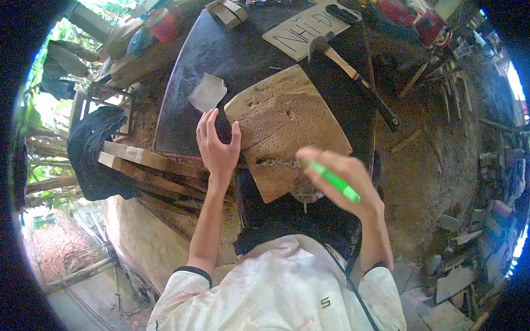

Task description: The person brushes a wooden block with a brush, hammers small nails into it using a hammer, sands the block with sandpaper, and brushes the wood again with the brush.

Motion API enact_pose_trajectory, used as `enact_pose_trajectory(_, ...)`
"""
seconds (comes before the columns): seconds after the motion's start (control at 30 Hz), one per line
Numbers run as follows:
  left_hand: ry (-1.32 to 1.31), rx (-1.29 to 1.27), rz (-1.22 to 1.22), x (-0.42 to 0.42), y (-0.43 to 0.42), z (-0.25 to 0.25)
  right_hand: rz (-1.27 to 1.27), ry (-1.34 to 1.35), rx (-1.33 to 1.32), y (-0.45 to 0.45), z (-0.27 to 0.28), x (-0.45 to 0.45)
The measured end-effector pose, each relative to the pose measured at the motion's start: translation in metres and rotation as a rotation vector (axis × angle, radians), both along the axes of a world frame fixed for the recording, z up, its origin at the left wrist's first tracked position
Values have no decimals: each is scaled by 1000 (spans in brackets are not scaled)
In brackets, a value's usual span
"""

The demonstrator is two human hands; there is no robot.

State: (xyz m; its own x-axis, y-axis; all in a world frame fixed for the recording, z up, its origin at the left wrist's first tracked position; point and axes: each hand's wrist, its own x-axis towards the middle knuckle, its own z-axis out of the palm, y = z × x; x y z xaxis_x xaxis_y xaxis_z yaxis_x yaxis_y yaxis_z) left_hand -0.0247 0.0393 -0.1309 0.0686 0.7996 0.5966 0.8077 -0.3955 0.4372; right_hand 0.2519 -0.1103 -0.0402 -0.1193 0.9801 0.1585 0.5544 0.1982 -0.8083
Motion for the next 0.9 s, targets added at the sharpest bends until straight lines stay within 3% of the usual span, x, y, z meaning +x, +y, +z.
enact_pose_trajectory(0.03, -5, -4, -5, 0, 0, 0, 125, 132, -209, -1, 8, -4)
enact_pose_trajectory(0.1, -12, -11, -8, 0, 1, 0, 160, 151, -94, 18, -3, -3)
enact_pose_trajectory(0.17, -9, -20, -10, -1, 1, -2, 126, -80, 149, 61, -9, 8)
enact_pose_trajectory(0.2, -3, -18, -9, -1, 2, -4, 119, 72, 34, 87, -10, 8)
enact_pose_trajectory(0.23, -1, -18, -7, -1, 2, -3, 185, -95, 220, 117, -23, 17)
enact_pose_trajectory(0.27, 1, -16, -6, -1, 1, -1, 179, -24, 39, 146, -28, 18)
enact_pose_trajectory(0.3, 3, -18, 0, -1, 0, 0, 201, -103, 212, 174, -33, 22)
enact_pose_trajectory(0.37, 4, -29, 7, -1, 0, 2, 61, -216, 295, 206, -36, 16)
enact_pose_trajectory(0.47, 10, -11, 16, 0, 0, 0, 112, -541, 453, 186, -29, 22)
enact_pose_trajectory(0.53, -12, -21, -7, -1, 1, 0, 100, -718, 352, 136, -22, 24)
enact_pose_trajectory(0.67, -13, -25, -20, 0, 1, -1, 233, -697, -3, 34, 26, 40)
enact_pose_trajectory(0.77, -19, -30, -26, 0, 1, -2, 392, -517, -281, 22, 59, 58)
enact_pose_trajectory(0.83, -14, -28, -22, 0, 2, -3, 498, -370, -77, 57, 36, 72)
enact_pose_trajectory(0.87, -13, -25, -19, 0, 2, -2, 453, -465, 24, 80, 14, 85)
enact_pose_trajectory(0.9, -10, -23, -13, 0, 1, -2, 362, -488, -23, 104, 25, 75)
